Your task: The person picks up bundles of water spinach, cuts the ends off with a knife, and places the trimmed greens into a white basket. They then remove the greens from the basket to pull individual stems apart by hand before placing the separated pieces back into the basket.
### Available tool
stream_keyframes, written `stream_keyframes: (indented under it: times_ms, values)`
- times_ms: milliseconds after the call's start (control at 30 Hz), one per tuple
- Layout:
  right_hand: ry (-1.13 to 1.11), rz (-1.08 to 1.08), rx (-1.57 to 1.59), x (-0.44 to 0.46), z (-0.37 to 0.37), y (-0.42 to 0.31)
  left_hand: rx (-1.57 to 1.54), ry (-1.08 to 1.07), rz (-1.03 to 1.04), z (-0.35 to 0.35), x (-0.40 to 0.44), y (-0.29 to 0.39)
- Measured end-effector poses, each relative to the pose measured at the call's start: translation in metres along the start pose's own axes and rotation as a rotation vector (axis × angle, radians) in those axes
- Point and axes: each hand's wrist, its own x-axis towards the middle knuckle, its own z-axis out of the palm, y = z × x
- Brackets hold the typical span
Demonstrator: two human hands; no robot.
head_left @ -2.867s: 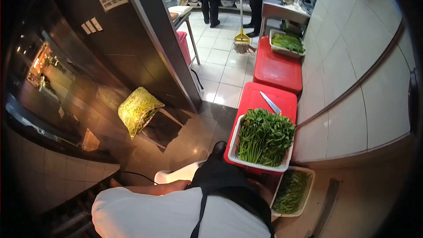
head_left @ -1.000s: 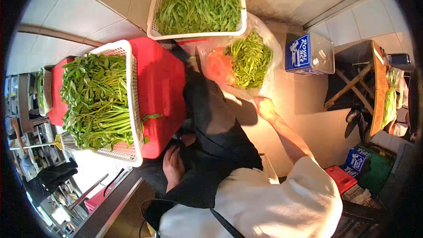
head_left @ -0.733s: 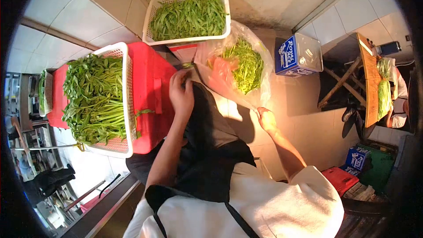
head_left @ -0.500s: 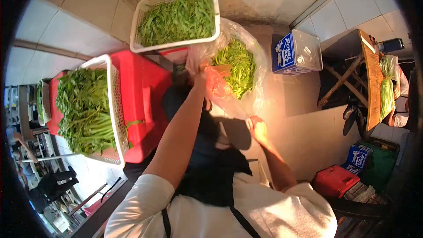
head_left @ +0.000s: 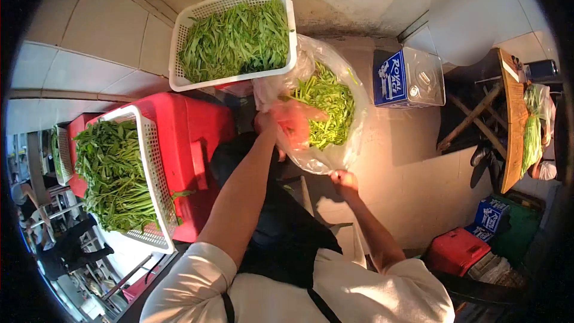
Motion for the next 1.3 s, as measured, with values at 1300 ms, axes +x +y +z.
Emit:
stream_keyframes:
  times_ms: [1300]
  values:
    - [-0.092, -0.176, 0.352, -0.004, -0.029, -0.065, -0.59, 0.419, 0.242, -0.135, -0.048, 0.062]
